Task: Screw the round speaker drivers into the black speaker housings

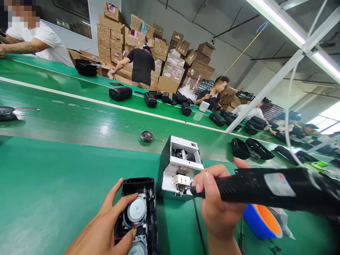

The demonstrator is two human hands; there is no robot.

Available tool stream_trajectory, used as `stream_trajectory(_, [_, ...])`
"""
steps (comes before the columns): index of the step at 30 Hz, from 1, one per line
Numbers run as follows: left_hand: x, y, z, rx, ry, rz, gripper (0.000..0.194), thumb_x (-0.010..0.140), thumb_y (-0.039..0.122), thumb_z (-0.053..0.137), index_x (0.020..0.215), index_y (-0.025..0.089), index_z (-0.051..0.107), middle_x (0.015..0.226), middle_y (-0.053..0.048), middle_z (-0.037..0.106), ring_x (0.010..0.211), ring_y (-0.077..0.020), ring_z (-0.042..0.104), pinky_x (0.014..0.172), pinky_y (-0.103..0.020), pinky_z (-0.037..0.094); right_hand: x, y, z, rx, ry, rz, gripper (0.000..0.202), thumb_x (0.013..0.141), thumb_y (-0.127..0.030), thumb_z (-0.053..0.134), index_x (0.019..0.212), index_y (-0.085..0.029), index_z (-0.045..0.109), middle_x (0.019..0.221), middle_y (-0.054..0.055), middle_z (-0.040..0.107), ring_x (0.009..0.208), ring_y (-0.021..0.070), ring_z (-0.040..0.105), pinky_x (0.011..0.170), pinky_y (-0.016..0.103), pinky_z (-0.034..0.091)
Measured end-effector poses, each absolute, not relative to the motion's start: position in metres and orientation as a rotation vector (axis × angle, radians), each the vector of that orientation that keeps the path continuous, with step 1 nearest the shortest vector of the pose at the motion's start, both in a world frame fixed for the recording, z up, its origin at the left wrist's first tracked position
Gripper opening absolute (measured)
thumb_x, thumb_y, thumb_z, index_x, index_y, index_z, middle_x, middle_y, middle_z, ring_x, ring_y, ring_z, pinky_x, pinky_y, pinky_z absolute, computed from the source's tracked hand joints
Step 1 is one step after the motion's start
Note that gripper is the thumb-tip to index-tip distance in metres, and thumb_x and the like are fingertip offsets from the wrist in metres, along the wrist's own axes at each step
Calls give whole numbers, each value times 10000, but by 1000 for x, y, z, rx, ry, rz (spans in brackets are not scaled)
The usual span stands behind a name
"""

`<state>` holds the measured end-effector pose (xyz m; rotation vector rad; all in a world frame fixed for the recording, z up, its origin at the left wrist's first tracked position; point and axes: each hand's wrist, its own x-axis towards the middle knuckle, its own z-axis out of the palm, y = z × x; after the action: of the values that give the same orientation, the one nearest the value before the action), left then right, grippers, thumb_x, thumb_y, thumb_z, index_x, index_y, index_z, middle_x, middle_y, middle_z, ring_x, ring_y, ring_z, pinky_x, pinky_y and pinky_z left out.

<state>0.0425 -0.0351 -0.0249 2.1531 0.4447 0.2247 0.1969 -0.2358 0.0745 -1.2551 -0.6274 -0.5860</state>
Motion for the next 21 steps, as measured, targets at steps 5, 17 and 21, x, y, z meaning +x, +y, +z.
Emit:
stream_trajectory(5, [46,-35,-15,2158,434,172,568,932,391,717,1497,395,774,1965,5,277,1529,-399,700,828,-318,747,200,-232,69,-1317,-562,-513,437,1058,-170,802,1365,-329,534,756,-123,649,594,134,598,647,283,581])
stream_trajectory(17, [41,-38,1,2185,422,119,551,964,327,674,1507,390,738,1964,-32,285,884,-205,862,820,-348,729,165,-252,75,-1329,-535,-171,490,1124,-232,780,1518,-411,551,707,-116,612,493,124,575,511,245,560])
stream_trajectory(21, [41,-41,8,2138,427,48,523,1016,297,567,1509,391,713,1992,-38,137,543,-66,665,797,-401,714,139,-246,88,-1262,-700,-162,282,1138,-242,732,1350,-406,644,655,-107,564,418,120,492,463,261,530])
